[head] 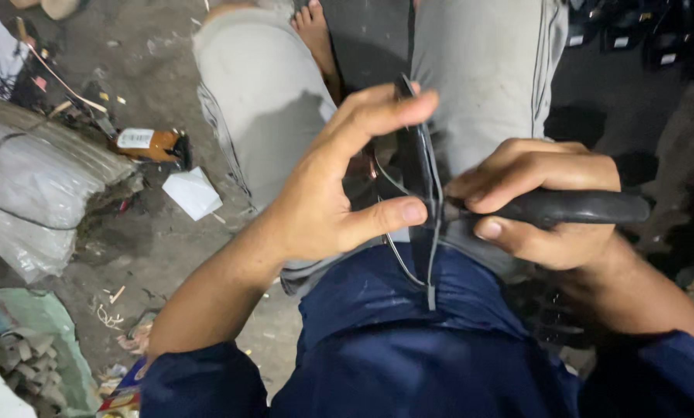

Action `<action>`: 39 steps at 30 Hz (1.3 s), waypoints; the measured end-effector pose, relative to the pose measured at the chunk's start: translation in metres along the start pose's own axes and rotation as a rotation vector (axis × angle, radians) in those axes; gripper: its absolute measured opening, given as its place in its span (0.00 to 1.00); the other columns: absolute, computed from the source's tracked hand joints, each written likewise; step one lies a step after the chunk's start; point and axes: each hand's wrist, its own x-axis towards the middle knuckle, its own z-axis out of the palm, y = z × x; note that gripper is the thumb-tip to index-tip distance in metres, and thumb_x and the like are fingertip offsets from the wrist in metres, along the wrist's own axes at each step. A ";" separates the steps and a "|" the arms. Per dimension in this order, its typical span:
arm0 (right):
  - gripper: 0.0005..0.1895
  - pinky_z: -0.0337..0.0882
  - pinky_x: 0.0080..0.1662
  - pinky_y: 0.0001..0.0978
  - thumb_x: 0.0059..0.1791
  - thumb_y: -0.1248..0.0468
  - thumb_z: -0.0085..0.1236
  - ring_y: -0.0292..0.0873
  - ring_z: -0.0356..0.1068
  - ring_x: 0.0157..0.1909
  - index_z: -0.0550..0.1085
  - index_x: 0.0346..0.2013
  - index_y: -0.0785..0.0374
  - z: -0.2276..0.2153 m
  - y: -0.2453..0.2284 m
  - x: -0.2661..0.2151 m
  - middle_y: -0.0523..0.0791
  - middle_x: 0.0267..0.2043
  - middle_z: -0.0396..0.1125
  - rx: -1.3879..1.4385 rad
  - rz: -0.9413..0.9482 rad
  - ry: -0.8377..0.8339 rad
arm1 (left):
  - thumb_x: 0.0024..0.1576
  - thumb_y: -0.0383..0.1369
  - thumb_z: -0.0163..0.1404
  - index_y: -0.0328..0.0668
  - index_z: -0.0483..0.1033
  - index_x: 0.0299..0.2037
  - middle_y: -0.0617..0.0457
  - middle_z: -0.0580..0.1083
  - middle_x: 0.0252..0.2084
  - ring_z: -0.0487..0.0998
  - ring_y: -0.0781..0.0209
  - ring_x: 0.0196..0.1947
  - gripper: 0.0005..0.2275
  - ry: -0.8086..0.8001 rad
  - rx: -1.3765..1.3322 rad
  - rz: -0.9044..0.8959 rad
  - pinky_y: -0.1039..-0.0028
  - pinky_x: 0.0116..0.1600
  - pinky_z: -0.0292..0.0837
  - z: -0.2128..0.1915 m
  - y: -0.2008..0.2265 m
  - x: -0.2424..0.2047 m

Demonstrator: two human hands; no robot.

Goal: The person uses a curved metal tool to press and shape the strap of a black sandal. They repeatedly pick up sandals, work on the strap area, and place them back on the floor among other sandals.

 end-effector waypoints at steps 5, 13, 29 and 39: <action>0.09 0.82 0.42 0.29 0.43 0.72 0.65 0.45 0.80 0.41 0.77 0.37 0.67 0.002 -0.006 0.006 0.52 0.38 0.75 0.021 0.034 -0.021 | 0.65 0.42 0.64 0.51 0.65 0.70 0.49 0.62 0.70 0.66 0.57 0.70 0.27 0.007 -0.068 -0.021 0.70 0.74 0.64 0.004 -0.001 -0.005; 0.07 0.80 0.46 0.33 0.42 0.71 0.66 0.43 0.81 0.41 0.78 0.34 0.64 -0.022 -0.040 0.025 0.49 0.36 0.76 -0.120 0.080 -0.212 | 0.61 0.40 0.65 0.50 0.68 0.67 0.50 0.63 0.67 0.66 0.57 0.70 0.26 0.021 -0.049 -0.008 0.68 0.75 0.65 0.009 0.005 0.004; 0.07 0.81 0.52 0.38 0.46 0.72 0.65 0.49 0.79 0.48 0.75 0.36 0.67 -0.002 0.005 -0.011 0.50 0.40 0.73 -0.127 -0.085 0.054 | 0.58 0.35 0.66 0.47 0.81 0.53 0.52 0.67 0.57 0.67 0.55 0.68 0.15 0.142 -0.054 0.044 0.67 0.74 0.64 0.028 -0.011 0.006; 0.08 0.81 0.50 0.37 0.44 0.73 0.65 0.48 0.79 0.46 0.76 0.36 0.66 -0.012 -0.007 -0.003 0.50 0.38 0.73 -0.131 -0.143 -0.033 | 0.59 0.37 0.64 0.53 0.82 0.52 0.53 0.67 0.56 0.69 0.58 0.65 0.12 0.156 -0.106 -0.001 0.70 0.66 0.70 0.033 -0.001 0.002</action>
